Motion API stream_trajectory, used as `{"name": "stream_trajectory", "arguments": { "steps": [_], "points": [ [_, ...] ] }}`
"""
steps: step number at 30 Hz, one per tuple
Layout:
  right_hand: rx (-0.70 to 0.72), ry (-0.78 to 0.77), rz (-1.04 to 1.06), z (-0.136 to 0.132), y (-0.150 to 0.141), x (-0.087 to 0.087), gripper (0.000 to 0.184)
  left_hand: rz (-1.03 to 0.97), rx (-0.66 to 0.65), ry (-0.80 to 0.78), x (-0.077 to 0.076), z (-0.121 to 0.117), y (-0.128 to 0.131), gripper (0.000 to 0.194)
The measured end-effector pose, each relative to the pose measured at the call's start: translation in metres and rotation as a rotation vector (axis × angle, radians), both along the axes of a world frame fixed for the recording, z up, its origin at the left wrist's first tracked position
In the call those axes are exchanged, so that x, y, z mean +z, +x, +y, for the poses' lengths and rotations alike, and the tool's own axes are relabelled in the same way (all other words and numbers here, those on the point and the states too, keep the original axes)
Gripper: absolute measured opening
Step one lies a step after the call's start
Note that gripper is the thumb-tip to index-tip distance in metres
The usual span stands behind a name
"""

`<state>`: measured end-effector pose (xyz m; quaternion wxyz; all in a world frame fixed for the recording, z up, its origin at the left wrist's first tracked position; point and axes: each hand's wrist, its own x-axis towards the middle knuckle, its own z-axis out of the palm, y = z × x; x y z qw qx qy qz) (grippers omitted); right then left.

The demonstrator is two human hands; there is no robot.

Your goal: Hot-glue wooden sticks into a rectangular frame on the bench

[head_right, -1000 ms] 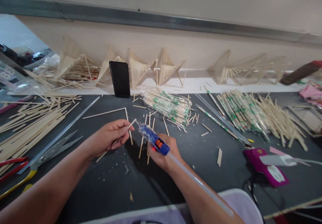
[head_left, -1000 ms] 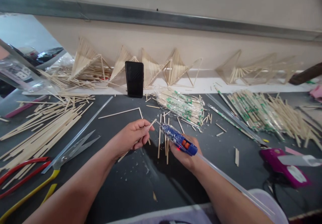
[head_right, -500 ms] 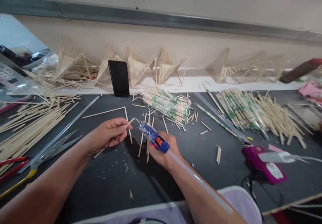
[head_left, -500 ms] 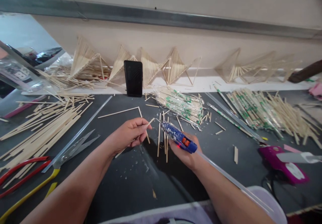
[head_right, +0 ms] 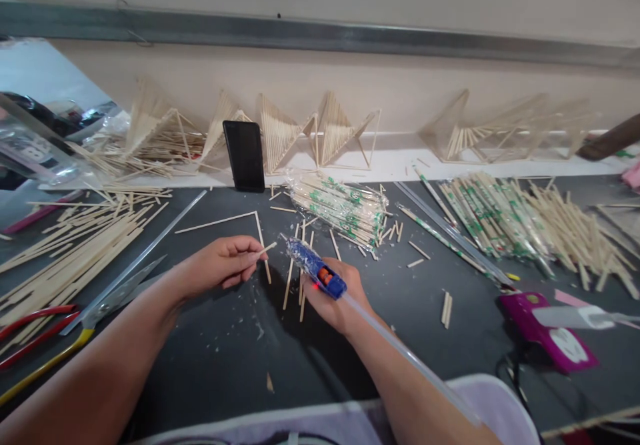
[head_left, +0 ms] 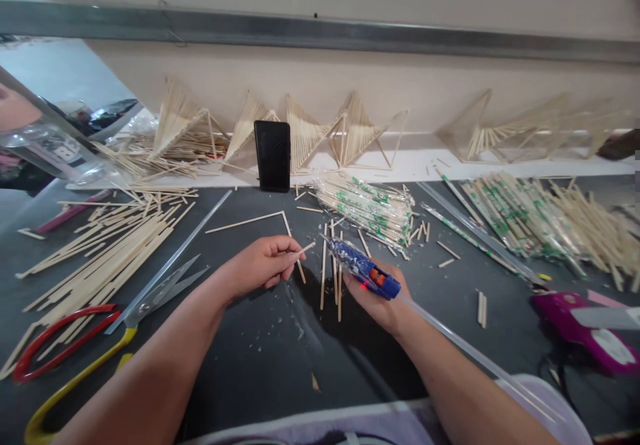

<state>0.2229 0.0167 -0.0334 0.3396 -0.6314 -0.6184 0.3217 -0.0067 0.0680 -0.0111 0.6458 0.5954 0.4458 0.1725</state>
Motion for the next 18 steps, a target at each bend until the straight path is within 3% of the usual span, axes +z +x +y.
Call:
{"name": "stream_trajectory", "arguments": {
  "steps": [7,18],
  "points": [
    [0.045,0.025,-0.122,-0.0008,0.0011,-0.0005,0.019,0.061,0.028,0.052,-0.0023,0.0027,-0.0014,0.027],
    [0.140,0.071,-0.138,-0.0020,0.0011,-0.0052,0.020,0.110,0.059,0.107,-0.0066,0.0029,0.0022,0.034]
  ]
}}
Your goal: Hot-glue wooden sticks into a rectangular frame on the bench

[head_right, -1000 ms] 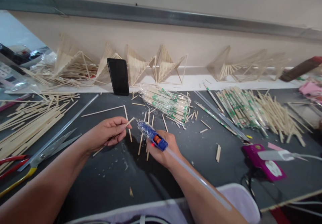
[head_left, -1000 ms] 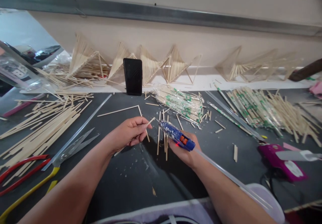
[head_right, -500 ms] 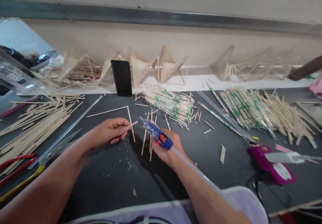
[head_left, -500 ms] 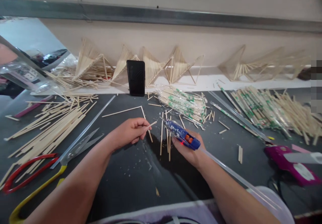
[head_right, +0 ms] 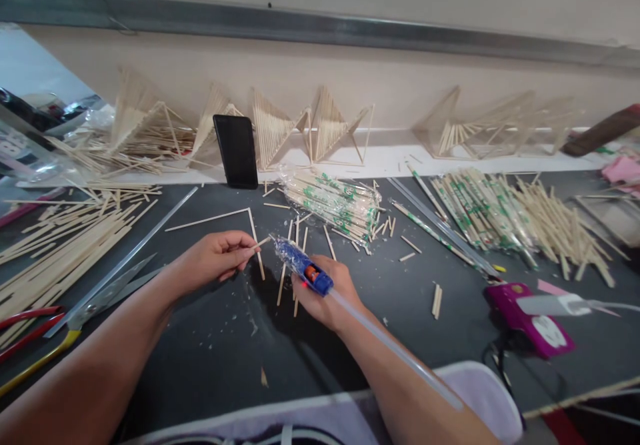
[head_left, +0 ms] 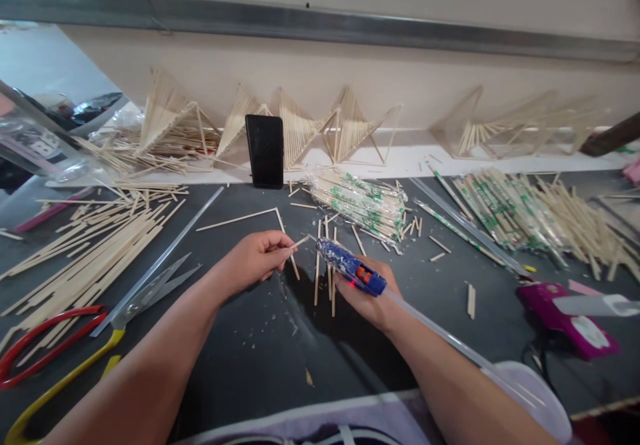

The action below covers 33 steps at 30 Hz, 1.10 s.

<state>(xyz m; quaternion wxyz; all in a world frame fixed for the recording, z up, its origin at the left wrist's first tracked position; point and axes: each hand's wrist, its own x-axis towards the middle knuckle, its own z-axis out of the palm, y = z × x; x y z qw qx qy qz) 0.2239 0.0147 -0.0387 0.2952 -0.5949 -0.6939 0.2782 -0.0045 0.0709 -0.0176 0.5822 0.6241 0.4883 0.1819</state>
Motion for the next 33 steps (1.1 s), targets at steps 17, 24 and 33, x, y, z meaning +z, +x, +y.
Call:
{"name": "stream_trajectory", "arguments": {
  "steps": [17,24,33],
  "points": [
    [-0.063,-0.047,-0.015,-0.003,0.002,-0.014,0.025,0.051,0.009,0.088,0.001,0.000,-0.001,0.033],
    [-0.162,-0.213,0.062,0.001,-0.001,-0.007,0.024,-0.028,0.031,0.074,0.000,0.003,-0.006,0.031],
    [-0.190,-0.408,0.459,0.007,0.003,-0.013,0.018,-0.103,0.029,-0.053,0.006,0.011,-0.029,0.026]
  ]
}}
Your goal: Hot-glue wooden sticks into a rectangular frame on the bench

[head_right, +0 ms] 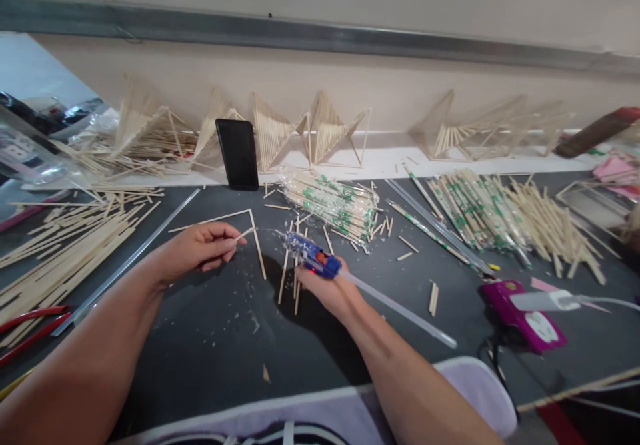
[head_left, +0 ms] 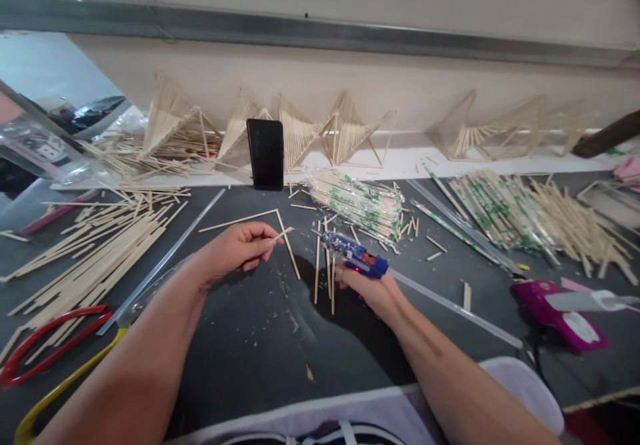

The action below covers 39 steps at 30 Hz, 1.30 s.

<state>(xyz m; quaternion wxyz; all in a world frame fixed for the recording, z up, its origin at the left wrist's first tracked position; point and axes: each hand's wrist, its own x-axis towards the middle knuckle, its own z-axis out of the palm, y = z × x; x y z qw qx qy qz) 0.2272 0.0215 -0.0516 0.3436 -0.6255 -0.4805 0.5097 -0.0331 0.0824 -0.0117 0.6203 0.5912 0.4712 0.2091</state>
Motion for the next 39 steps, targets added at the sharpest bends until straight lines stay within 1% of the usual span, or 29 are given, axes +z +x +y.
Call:
{"name": "stream_trajectory", "arguments": {
  "steps": [4,7,9,12,14,15,17,19,21,23,25,28,31,34,36,39],
  "points": [
    [-0.017,0.010,0.301,0.000,0.000,0.004,0.021,-0.070,0.099,-0.027,0.006,0.004,-0.017,0.024],
    [0.003,0.014,0.460,-0.002,-0.003,0.007,0.019,-0.141,0.146,-0.025,0.013,0.005,-0.029,0.023],
    [0.003,0.004,0.530,-0.002,-0.004,0.008,0.018,-0.190,0.172,-0.011,0.018,0.005,-0.036,0.023],
    [-0.015,-0.006,0.549,-0.002,-0.007,0.006,0.019,-0.291,0.211,0.037,0.027,0.003,-0.043,0.022],
    [0.012,0.008,0.495,-0.002,-0.009,0.005,0.020,-0.363,0.239,0.089,0.031,0.000,-0.043,0.020],
    [0.034,0.018,0.454,-0.003,-0.010,0.006,0.021,-0.367,0.232,0.104,0.032,-0.002,-0.040,0.019],
    [0.069,0.028,0.359,-0.006,-0.012,0.009,0.023,-0.288,0.159,0.099,0.031,-0.005,-0.030,0.019],
    [0.126,0.046,0.307,-0.010,-0.011,0.014,0.023,-0.141,0.025,0.053,0.028,-0.009,-0.017,0.020],
    [0.215,0.083,0.384,-0.012,-0.008,0.020,0.023,-0.016,-0.085,0.023,0.023,-0.010,-0.007,0.022],
    [0.260,0.122,0.534,-0.012,-0.003,0.025,0.022,0.077,-0.147,0.027,0.019,-0.010,-0.003,0.022],
    [0.202,0.128,0.615,-0.009,0.001,0.025,0.018,0.161,-0.204,0.043,0.017,-0.010,-0.003,0.021],
    [0.079,0.061,0.602,-0.005,-0.002,0.017,0.014,0.258,-0.308,0.033,0.014,-0.009,-0.005,0.019],
    [0.053,-0.036,0.609,-0.005,-0.013,0.008,0.017,0.318,-0.347,0.014,0.010,-0.008,-0.004,0.018],
    [0.095,-0.114,0.623,-0.008,-0.022,0.006,0.024,0.376,-0.354,0.022,0.006,-0.007,-0.001,0.018],
    [0.122,-0.164,0.634,-0.009,-0.024,0.006,0.029,0.430,-0.364,0.081,0.003,-0.005,0.001,0.018],
    [0.147,-0.210,0.646,-0.010,-0.024,0.005,0.035,0.504,-0.382,0.223,0.002,-0.002,0.004,0.017]
  ]
}}
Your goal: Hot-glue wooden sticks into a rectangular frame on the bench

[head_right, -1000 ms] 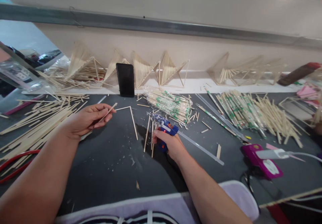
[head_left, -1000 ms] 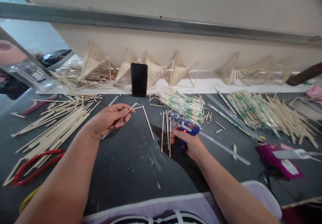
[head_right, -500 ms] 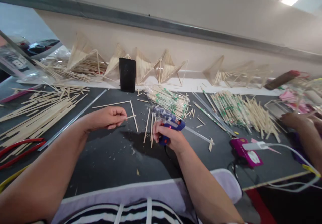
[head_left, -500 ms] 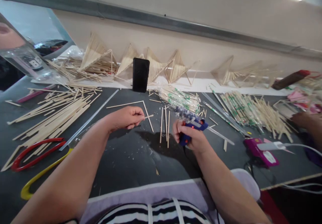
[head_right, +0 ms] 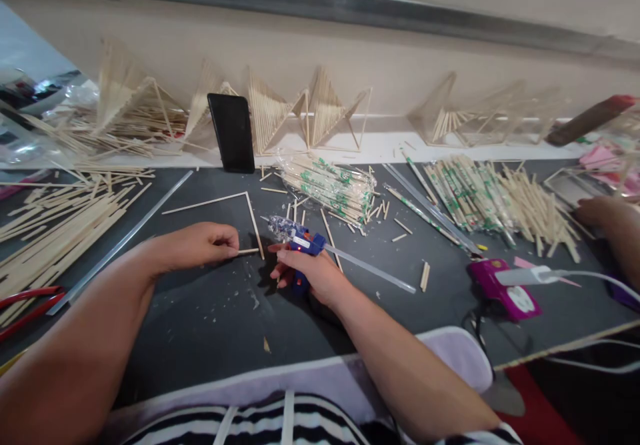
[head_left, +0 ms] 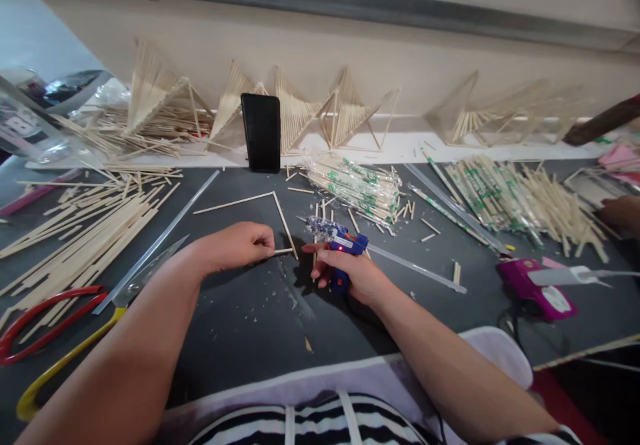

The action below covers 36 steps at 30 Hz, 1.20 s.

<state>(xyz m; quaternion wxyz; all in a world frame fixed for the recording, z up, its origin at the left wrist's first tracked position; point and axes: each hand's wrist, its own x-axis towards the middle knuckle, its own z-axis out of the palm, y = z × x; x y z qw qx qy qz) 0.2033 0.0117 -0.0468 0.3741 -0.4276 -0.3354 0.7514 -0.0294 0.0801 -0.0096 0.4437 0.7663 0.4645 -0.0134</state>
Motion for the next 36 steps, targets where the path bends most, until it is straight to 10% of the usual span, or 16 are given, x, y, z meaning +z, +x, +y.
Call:
{"name": "stream_trajectory", "arguments": {
  "steps": [36],
  "points": [
    [0.062,-0.022,-0.040,-0.002,0.001,-0.001,0.032,0.179,-0.059,0.184,-0.007,-0.002,0.015,0.014]
  ]
}}
